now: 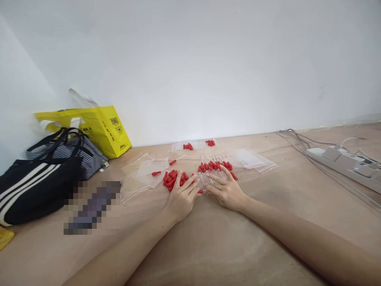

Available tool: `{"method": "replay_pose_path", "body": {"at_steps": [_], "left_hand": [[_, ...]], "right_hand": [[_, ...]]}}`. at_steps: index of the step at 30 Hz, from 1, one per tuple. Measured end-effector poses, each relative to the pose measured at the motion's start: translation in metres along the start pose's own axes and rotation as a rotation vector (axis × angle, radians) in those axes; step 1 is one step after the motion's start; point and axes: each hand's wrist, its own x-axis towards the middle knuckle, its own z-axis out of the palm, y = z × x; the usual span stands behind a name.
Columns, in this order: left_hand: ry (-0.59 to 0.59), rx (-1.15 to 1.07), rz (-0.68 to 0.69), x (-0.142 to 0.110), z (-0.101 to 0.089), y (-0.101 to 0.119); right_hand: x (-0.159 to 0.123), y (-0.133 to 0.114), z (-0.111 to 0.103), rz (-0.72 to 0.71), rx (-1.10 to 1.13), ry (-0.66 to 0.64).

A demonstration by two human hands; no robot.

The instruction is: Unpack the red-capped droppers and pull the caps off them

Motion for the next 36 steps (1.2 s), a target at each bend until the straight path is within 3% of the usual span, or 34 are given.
{"method": "replay_pose_path", "body": {"at_steps": [14,19,22,26,29,36], "left_hand": [[-0.013,-0.018,0.01,-0.004,-0.004,-0.005],[0.012,-0.007,-0.093,-0.013,-0.015,-0.013],[0.058,-0.041,-0.147,-0.017,-0.015,-0.015],[0.116,-0.124,-0.262,-0.015,-0.008,-0.018],[0.147,-0.128,-0.377,-0.013,-0.009,-0.028],[0.018,-0.109,-0.757,-0.026,-0.027,-0.076]], "right_hand": [[-0.004,0.001,-0.002,-0.004,0.02,-0.035],[-0.012,0.007,-0.005,0.153,-0.034,0.005],[-0.015,0.011,-0.004,0.246,-0.069,-0.061],[-0.017,0.017,0.002,0.401,-0.042,-0.139],[-0.018,0.021,0.009,0.442,-0.013,-0.141],[-0.013,0.021,0.02,0.479,-0.021,-0.168]]}}
